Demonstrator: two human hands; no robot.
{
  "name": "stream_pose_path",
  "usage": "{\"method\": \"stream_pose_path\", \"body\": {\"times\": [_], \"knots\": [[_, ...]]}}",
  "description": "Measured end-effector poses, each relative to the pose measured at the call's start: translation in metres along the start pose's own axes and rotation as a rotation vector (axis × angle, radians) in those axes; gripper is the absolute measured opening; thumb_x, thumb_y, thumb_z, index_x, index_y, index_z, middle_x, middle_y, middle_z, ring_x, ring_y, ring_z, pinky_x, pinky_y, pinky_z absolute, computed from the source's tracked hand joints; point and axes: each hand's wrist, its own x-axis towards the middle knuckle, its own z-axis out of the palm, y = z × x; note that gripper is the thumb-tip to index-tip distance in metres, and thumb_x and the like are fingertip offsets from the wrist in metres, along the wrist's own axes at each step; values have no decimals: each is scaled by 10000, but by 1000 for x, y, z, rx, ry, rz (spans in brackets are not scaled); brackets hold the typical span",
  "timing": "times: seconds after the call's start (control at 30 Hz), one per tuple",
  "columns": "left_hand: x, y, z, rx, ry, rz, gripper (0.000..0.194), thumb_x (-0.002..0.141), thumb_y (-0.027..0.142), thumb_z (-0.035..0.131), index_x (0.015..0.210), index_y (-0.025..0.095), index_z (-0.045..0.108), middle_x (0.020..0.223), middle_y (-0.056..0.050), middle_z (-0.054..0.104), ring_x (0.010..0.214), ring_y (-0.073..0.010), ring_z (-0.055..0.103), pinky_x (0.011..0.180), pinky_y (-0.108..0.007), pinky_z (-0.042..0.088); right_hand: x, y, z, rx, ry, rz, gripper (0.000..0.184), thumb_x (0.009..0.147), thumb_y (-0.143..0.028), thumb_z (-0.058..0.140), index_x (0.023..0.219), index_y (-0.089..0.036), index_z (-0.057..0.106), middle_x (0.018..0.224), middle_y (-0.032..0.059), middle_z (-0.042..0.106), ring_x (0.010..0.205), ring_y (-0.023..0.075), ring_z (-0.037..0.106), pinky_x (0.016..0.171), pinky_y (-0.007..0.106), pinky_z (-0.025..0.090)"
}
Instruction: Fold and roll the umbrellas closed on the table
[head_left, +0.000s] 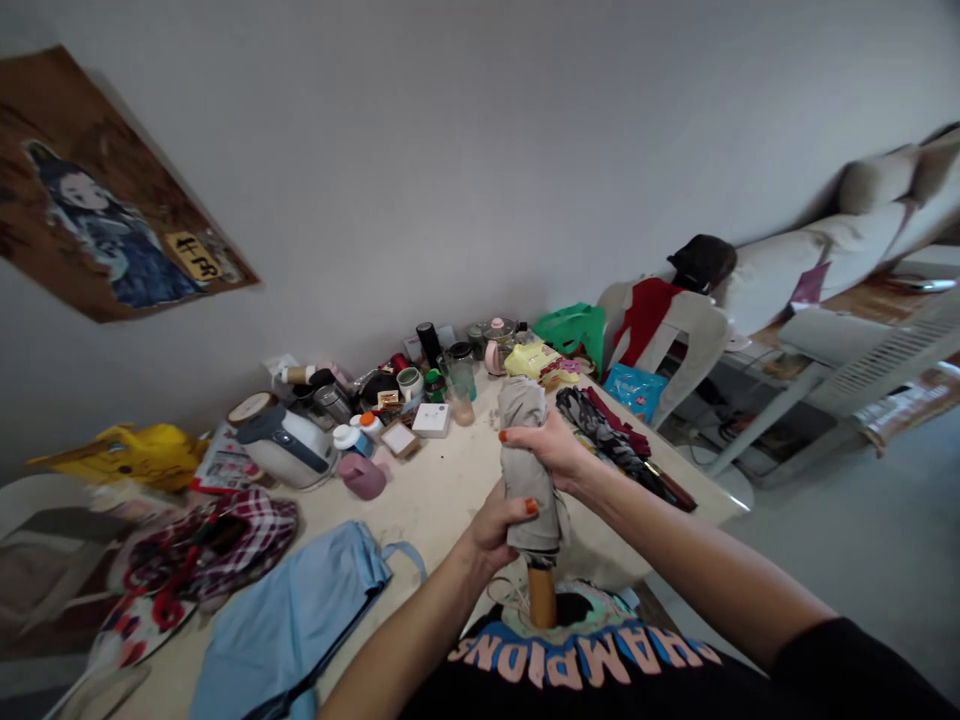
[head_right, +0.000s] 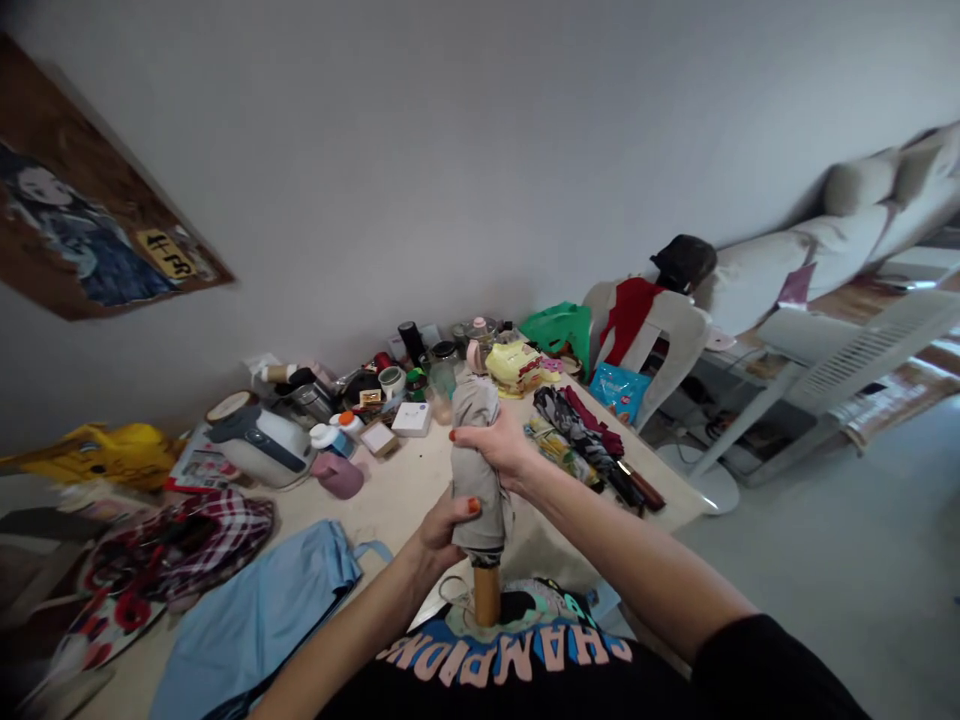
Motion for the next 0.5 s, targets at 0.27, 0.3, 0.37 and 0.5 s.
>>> {"method": "stream_pose_path", "body": {"times": [0.27, 0.3, 0.37, 0.5], "knots": [[8, 8, 0, 38, -212, -3, 476, 512, 341, 797, 866, 107, 582, 650, -6, 556, 516, -94, 527, 483, -203, 358, 0, -9, -11, 73, -115, -48, 513, 480, -319, 825, 915, -176, 593, 741, -14, 633, 621, 133, 563, 615, 270, 478], [7, 13, 2, 62, -215, 17, 462, 518, 336, 794, 856, 108, 577, 641, -2, 541, 506, -91, 512, 470, -201, 336, 2, -9, -16, 89, -164, -74, 559, 485, -375, 833, 956, -185, 599, 792, 4, 651, 676, 153, 590, 651, 282, 488], [3, 21, 3, 86, -227, 24, 435, 532, 331, 785, 839, 109, 572, 637, 3, 517, 503, -85, 491, 469, -205, 322, 6, -7, -27, 121, -260, -128, 642, 528, -509, 809, 1060, -219, 598, 910, 32, 672, 813, 195, 627, 710, 299, 498], [-4, 28, -4, 63, -207, -30, 412, 548, 346, 771, 819, 116, 562, 642, 15, 488, 499, -70, 461, 476, -202, 317, 15, 12, -56, 77, -385, -178, 591, 681, -517, 735, 1189, -265, 568, 1134, 63, 643, 1045, 220, 596, 832, 318, 481]]}}
